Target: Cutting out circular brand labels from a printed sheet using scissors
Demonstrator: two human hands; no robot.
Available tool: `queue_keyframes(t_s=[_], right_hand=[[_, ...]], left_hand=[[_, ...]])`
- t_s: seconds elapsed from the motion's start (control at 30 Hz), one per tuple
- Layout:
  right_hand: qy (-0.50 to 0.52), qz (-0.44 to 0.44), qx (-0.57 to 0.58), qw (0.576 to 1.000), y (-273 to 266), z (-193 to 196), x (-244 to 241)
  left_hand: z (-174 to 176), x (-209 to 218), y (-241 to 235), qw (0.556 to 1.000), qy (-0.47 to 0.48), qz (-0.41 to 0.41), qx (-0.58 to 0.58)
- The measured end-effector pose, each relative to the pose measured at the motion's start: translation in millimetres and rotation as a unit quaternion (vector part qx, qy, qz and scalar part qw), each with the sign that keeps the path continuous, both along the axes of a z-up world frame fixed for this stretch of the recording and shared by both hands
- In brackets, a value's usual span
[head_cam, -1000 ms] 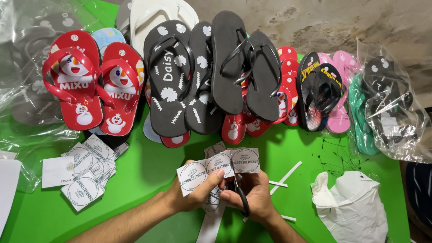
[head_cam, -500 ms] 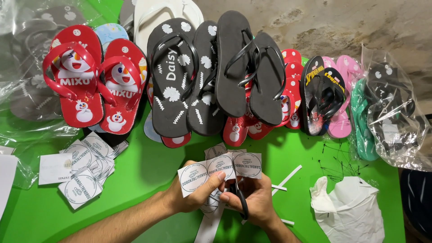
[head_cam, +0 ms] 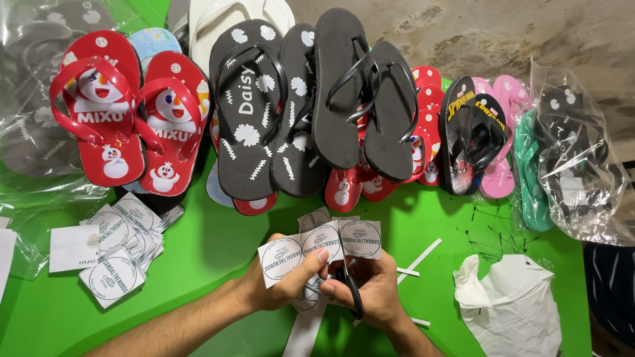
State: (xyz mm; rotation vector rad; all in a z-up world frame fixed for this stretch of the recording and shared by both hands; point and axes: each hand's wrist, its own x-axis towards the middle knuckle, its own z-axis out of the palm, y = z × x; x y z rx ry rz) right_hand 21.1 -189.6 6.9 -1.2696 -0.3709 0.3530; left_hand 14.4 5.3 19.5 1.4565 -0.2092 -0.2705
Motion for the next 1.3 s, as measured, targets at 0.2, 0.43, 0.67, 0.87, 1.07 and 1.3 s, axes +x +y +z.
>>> queue_keyframes(t_s=[0.2, 0.43, 0.67, 0.87, 1.07, 1.3], right_hand=[[0.001, 0.0, -0.007, 1.0, -1.5, -1.6, 0.9], [0.009, 0.005, -0.002, 1.0, -5.0, -7.0, -0.7], [0.01, 0.002, -0.004, 1.0, -4.1, -4.1, -0.8], [-0.015, -0.001, -0.019, 1.0, -2.2, -0.2, 0.0], [-0.017, -0.011, -0.032, 0.999, -2.5, -0.7, -0.3], [-0.007, -0.03, -0.045, 0.999, -4.6, -3.3, -1.4]], left_hand=[[-4.5, -0.1, -0.7, 1.0, -0.022, -0.003, 0.012], [-7.1, -1.6, -1.2, 1.0, -0.004, -0.006, 0.025], [-7.1, -1.4, -2.5, 1.0, -0.015, -0.001, 0.017], [-5.8, -1.4, -1.8, 1.0, -0.019, -0.007, 0.017], [-5.6, -0.7, -1.4, 1.0, -0.008, -0.005, 0.021], [-4.5, -0.4, -1.0, 1.0, -0.015, -0.006, 0.014]])
